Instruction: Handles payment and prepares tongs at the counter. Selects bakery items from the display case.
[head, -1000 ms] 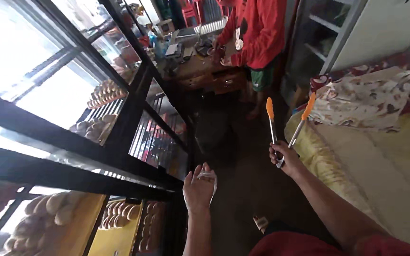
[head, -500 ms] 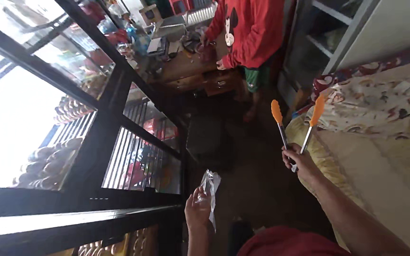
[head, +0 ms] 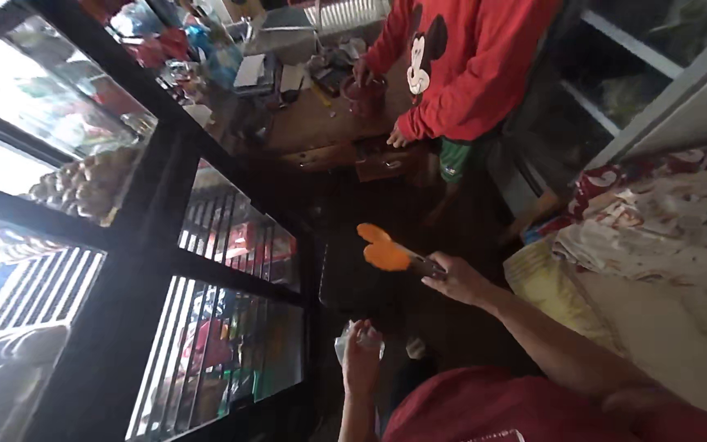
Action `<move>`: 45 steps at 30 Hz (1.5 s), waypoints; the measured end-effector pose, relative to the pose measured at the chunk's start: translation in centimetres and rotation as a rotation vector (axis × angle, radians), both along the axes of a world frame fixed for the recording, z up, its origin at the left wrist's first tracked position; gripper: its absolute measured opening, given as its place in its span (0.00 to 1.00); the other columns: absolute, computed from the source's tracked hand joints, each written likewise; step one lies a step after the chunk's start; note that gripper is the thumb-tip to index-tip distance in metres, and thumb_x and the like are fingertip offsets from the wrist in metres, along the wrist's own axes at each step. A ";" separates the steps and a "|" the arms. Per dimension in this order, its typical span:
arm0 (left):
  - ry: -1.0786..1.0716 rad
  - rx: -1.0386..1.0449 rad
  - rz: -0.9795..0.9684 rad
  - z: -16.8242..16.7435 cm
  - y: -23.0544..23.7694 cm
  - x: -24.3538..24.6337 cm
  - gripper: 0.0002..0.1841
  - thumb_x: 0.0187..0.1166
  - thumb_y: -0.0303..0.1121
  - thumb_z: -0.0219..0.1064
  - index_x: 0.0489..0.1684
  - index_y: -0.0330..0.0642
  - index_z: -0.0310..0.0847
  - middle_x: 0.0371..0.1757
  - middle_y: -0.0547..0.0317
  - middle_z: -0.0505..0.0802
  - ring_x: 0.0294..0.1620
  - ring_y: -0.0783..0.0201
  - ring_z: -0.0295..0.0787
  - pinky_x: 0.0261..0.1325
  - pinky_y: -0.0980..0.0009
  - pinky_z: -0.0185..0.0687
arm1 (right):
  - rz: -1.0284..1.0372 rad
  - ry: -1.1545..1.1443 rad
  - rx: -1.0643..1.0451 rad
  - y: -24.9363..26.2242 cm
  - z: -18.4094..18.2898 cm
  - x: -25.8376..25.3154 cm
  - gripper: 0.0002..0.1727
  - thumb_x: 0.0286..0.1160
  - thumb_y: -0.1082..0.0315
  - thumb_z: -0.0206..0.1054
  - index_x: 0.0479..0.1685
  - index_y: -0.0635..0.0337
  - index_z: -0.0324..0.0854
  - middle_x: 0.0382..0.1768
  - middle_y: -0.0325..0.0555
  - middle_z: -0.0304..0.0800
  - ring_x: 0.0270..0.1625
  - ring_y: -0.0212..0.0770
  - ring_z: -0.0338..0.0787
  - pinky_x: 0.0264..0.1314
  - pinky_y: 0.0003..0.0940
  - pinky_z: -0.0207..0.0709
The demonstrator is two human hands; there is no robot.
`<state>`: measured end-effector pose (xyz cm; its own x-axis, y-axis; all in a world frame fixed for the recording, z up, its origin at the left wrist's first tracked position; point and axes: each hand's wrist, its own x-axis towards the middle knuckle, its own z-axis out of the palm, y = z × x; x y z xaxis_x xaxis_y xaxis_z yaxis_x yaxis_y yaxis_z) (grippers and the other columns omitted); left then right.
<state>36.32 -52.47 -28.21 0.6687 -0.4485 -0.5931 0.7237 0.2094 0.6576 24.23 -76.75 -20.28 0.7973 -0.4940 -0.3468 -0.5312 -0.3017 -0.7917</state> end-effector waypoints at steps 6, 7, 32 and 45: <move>-0.422 0.050 -0.515 3.0 -9.7 4.3 0.24 0.83 0.32 0.53 0.75 0.27 0.68 0.60 0.51 0.88 0.49 0.66 0.89 0.57 0.65 0.87 | 0.121 0.057 0.095 -2.5 -1.6 8.2 0.31 0.78 0.55 0.72 0.76 0.64 0.73 0.54 0.63 0.89 0.56 0.58 0.89 0.64 0.57 0.80; -0.455 0.027 -0.524 3.1 -11.0 5.3 0.27 0.81 0.33 0.58 0.76 0.26 0.65 0.60 0.51 0.89 0.52 0.66 0.90 0.61 0.65 0.87 | 0.141 0.062 0.109 -3.3 -1.9 9.3 0.32 0.78 0.56 0.72 0.76 0.64 0.72 0.54 0.64 0.88 0.57 0.59 0.89 0.64 0.58 0.79; -0.521 0.225 0.007 2.2 -40.1 25.6 0.52 0.69 0.45 0.69 0.87 0.22 0.40 0.77 0.46 0.77 0.68 0.77 0.80 0.69 0.77 0.78 | 0.544 -0.096 0.300 -30.5 -5.1 37.3 0.32 0.73 0.64 0.75 0.75 0.71 0.71 0.57 0.67 0.88 0.59 0.60 0.89 0.66 0.59 0.79; -0.230 0.107 0.497 2.5 -36.7 28.8 0.13 0.89 0.23 0.42 0.37 0.45 0.70 0.18 0.70 0.84 0.15 0.76 0.81 0.22 0.81 0.83 | 0.579 -0.321 0.043 -37.0 -2.3 40.8 0.18 0.84 0.63 0.66 0.61 0.69 0.86 0.51 0.59 0.92 0.52 0.48 0.92 0.63 0.45 0.83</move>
